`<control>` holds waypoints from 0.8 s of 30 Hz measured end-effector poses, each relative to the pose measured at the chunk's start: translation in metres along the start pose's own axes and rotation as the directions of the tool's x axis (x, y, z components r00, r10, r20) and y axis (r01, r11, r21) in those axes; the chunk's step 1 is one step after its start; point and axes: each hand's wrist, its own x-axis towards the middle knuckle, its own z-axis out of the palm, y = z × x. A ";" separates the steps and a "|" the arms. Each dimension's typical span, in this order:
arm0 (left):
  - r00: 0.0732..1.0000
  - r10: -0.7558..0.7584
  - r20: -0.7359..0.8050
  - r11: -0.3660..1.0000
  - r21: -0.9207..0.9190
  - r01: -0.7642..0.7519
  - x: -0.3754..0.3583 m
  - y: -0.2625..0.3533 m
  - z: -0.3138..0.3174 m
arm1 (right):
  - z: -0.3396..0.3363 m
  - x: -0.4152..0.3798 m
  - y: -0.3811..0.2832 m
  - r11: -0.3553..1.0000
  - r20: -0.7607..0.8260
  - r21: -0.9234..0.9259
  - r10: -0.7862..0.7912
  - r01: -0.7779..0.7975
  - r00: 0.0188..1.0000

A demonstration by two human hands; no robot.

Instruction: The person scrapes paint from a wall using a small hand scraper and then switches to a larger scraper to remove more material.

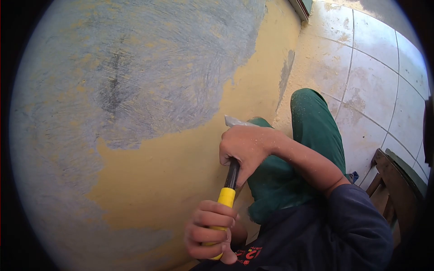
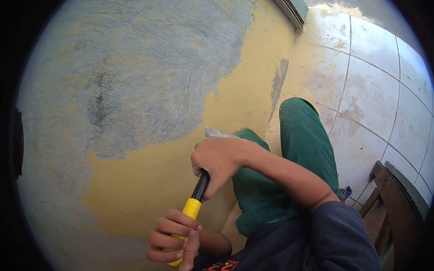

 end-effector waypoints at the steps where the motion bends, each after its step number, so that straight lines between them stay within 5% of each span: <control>1: 0.990 0.001 0.143 0.999 -0.035 0.004 0.002 -0.001 -0.014 | 0.000 0.003 0.001 1.000 0.069 -0.010 0.005 -0.005 0.998; 2: 0.959 0.006 0.282 0.998 -0.067 0.014 0.001 -0.002 -0.023 | 0.003 0.007 0.004 1.000 0.068 -0.015 0.004 -0.003 0.998; 3: 0.999 -0.047 -0.018 0.998 0.048 0.048 -0.005 -0.003 -0.008 | 0.009 0.010 0.011 0.997 -0.140 -0.070 0.002 -0.012 0.990; 4: 0.999 -0.044 -0.018 0.998 0.050 0.045 -0.004 -0.007 -0.002 | 0.015 0.014 0.015 0.992 -0.341 -0.119 -0.012 -0.031 0.940; 5: 0.973 -0.003 -0.229 0.962 0.266 0.066 -0.002 -0.013 0.003 | 0.023 0.024 0.017 0.992 -0.342 -0.122 -0.014 -0.030 0.939; 7: 0.883 0.144 -0.446 0.849 0.514 0.121 0.002 -0.025 0.009 | 0.037 0.043 0.018 0.959 -0.802 -0.282 -0.213 -0.039 0.558; 10: 0.940 0.062 -0.336 0.949 0.311 0.049 -0.004 -0.028 0.022 | 0.042 0.040 0.034 0.986 -0.720 -0.164 -0.092 -0.040 0.688; 14: 0.979 -0.203 -0.011 0.979 0.026 0.203 -0.024 -0.036 0.000 | 0.038 0.039 0.061 0.978 -0.725 -0.206 -0.142 -0.015 0.674; 24: 0.967 -0.244 -0.068 0.968 -0.080 0.239 -0.029 -0.047 -0.002 | 0.032 0.032 0.080 0.958 -0.687 -0.283 -0.175 -0.038 0.705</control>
